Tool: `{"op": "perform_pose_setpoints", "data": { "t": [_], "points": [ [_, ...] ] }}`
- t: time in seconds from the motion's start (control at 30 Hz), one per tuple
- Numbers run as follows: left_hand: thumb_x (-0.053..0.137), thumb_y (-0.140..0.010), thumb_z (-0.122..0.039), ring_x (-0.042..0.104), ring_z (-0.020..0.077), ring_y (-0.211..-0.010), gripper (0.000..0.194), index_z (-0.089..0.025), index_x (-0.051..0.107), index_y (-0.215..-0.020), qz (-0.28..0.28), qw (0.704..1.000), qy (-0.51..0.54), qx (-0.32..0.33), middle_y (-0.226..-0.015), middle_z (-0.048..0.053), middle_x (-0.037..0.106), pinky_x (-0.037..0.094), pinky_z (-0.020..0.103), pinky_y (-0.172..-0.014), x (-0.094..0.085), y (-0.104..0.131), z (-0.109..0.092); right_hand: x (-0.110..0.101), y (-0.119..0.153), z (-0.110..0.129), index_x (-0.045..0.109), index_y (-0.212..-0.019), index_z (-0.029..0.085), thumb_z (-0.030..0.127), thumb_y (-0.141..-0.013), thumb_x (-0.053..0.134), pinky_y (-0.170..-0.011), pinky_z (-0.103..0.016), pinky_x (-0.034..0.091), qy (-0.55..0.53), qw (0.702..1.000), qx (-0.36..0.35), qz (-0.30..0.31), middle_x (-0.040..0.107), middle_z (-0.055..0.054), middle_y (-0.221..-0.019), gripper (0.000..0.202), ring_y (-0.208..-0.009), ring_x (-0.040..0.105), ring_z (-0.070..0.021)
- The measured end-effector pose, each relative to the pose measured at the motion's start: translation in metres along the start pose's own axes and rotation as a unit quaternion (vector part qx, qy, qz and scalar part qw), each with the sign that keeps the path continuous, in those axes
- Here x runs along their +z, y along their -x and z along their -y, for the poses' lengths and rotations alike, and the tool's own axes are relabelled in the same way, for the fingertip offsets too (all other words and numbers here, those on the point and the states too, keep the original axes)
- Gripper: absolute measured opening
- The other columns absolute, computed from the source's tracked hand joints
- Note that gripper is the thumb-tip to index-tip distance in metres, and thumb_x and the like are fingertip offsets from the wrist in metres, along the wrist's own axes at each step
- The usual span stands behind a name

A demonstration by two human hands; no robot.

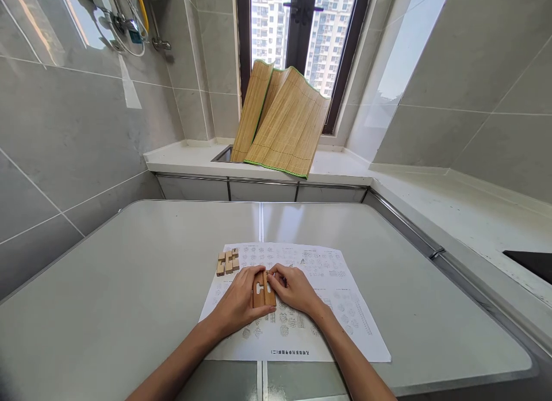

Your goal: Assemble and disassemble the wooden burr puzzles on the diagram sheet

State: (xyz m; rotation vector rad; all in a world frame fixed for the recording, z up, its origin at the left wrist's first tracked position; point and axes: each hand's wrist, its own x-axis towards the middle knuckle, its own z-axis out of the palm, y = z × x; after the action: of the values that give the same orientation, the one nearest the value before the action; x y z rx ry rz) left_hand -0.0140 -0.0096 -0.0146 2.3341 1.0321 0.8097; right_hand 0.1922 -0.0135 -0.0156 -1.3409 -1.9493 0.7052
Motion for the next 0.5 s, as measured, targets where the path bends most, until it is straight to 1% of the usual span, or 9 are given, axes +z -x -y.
{"op": "perform_pose_setpoints", "data": {
  "t": [0.13,0.23,0.33,0.43,0.5],
  "points": [
    [0.085,-0.072,-0.043,0.057,0.0339,-0.121,0.074,-0.025,0.048,-0.134,0.001,1.000,-0.007,0.007,-0.128,0.011,0.060,0.051,0.052,-0.101,-0.003,0.000,-0.002,0.001,-0.001,-0.001,0.068,-0.094,0.024,0.047,-0.101,0.045,-0.061,-0.027,0.041,-0.001,1.000,0.001,-0.006,0.061,0.003,-0.062,0.033,-0.057,0.054,-0.0161],
    [0.085,-0.073,-0.043,0.057,0.0334,-0.120,0.073,-0.025,0.049,-0.133,0.007,1.000,-0.018,0.011,-0.127,0.011,0.060,0.052,0.050,-0.100,-0.010,0.004,0.000,0.002,-0.002,-0.001,0.066,-0.091,0.024,0.045,-0.101,0.046,-0.060,-0.026,0.041,0.003,1.000,0.003,-0.015,0.059,0.004,-0.061,0.031,-0.056,0.053,-0.0156],
    [0.085,-0.074,-0.042,0.057,0.0336,-0.122,0.071,-0.026,0.049,-0.133,0.006,0.999,-0.037,0.014,-0.128,0.011,0.060,0.052,0.049,-0.100,-0.022,0.014,0.006,0.003,-0.003,0.000,0.066,-0.089,0.024,0.042,-0.100,0.048,-0.061,-0.027,0.041,0.011,1.000,0.002,-0.018,0.058,0.004,-0.060,0.028,-0.056,0.052,-0.0157],
    [0.082,-0.076,-0.042,0.059,0.0329,-0.120,0.069,-0.030,0.049,-0.135,0.007,0.998,-0.055,0.001,-0.131,0.010,0.061,0.054,0.048,-0.098,-0.039,0.027,0.015,0.003,-0.004,0.002,0.065,-0.087,0.024,0.039,-0.099,0.050,-0.061,-0.027,0.042,0.015,1.000,-0.001,-0.016,0.058,0.004,-0.060,0.025,-0.055,0.053,-0.0155],
    [0.083,-0.075,-0.045,0.058,0.0344,-0.123,0.071,-0.030,0.049,-0.136,0.007,0.998,-0.067,-0.005,-0.133,0.011,0.060,0.053,0.051,-0.100,-0.052,0.036,0.021,0.003,-0.004,0.002,0.065,-0.086,0.024,0.037,-0.098,0.051,-0.061,-0.027,0.042,0.018,1.000,-0.001,-0.017,0.059,0.004,-0.060,0.023,-0.055,0.053,-0.0152]
  ]
}}
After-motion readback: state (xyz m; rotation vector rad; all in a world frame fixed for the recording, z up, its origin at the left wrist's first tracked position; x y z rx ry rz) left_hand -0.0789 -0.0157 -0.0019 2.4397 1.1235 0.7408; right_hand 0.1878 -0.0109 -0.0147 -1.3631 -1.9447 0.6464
